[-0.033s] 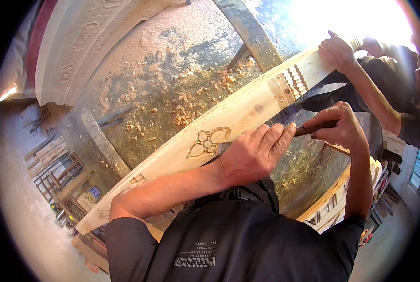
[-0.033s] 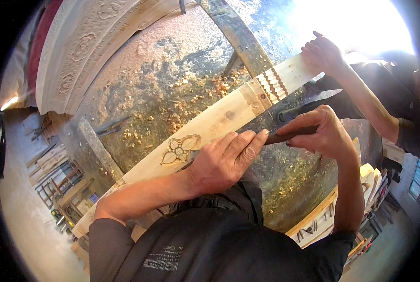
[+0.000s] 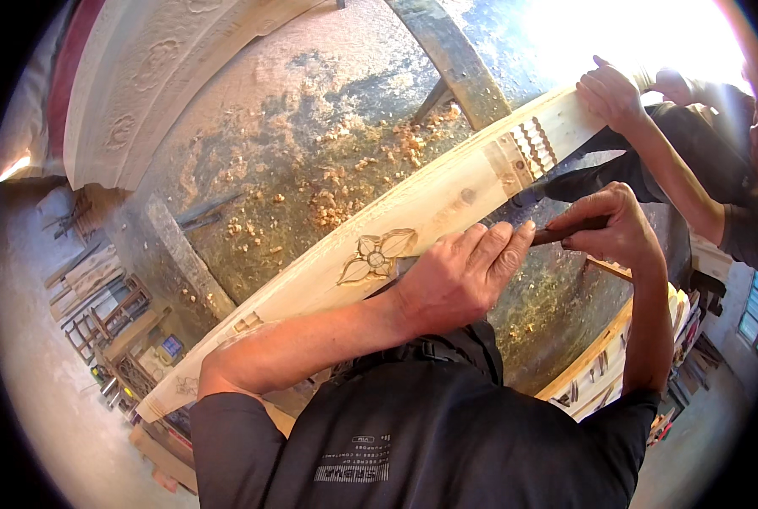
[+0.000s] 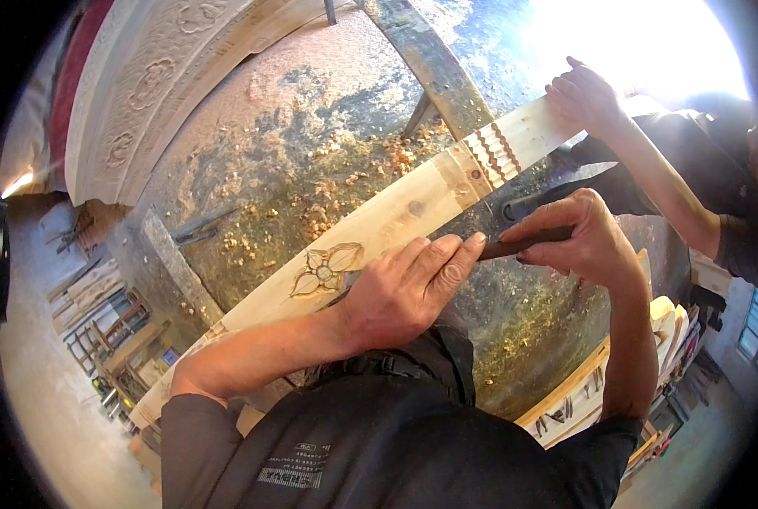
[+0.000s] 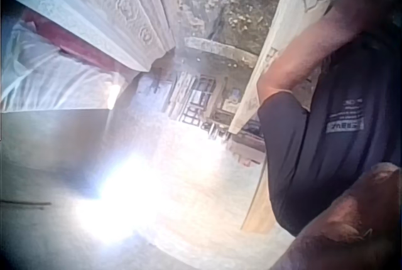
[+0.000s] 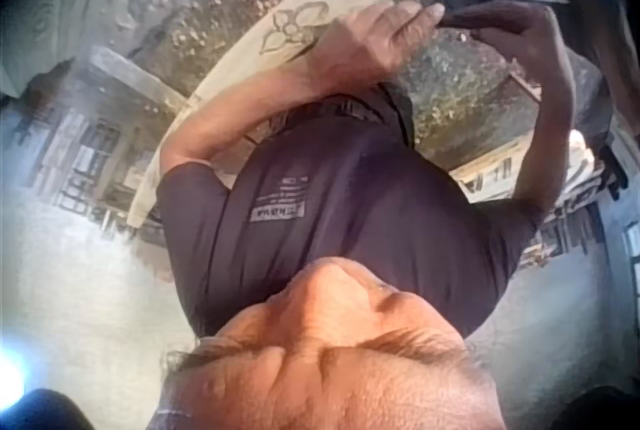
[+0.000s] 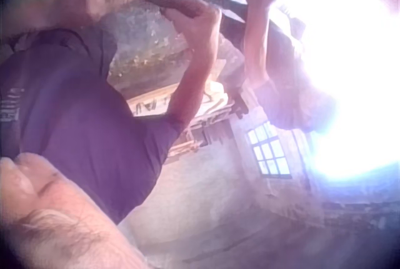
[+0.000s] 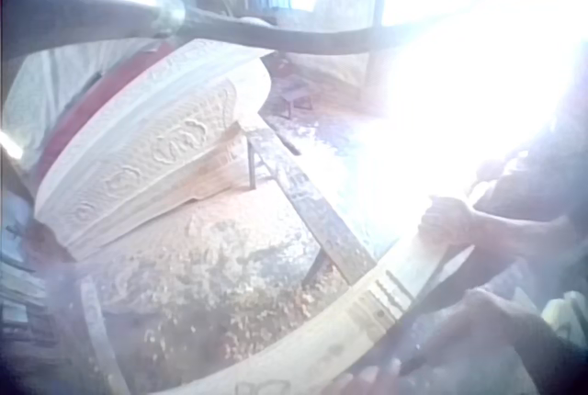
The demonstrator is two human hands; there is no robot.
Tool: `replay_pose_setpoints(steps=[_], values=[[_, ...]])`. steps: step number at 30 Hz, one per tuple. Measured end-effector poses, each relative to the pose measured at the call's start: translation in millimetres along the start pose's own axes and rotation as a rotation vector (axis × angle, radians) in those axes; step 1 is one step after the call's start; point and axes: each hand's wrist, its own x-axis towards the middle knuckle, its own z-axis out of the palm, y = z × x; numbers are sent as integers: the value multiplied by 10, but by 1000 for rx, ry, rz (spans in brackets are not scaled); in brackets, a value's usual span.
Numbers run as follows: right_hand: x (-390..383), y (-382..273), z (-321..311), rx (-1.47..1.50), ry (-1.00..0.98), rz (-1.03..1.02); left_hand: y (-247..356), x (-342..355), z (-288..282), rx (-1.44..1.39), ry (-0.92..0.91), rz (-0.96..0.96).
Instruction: The person carves decorative floral patterns into a long wooden board using a chisel, while another person holds the board steady on a workbench.
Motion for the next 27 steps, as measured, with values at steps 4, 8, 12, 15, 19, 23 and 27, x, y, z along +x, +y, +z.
replay_pose_setpoints(steps=[4, 8, 12, 15, 19, 23, 27], values=[[-2, 66, 29, 31, -1, 55, 1, -11, 8, 4, -14, -5], [-17, 152, 130, 133, 24, 132, 4, -19, 29, 12, -26, -8], [-60, 36, 148, 50, 12, 181, -1, -28, 32, 25, -18, 20], [-161, -4, 213, -5, 62, 16, -7, -45, -17, 110, 25, 117], [-372, 77, 319, 8, 142, -58, 46, -28, -64, 131, 41, 167], [-456, 31, 306, -17, 113, 22, 72, -67, 14, 39, 25, 151], [-419, 49, 299, -51, 105, 6, 57, -67, 5, 11, 4, 119]])
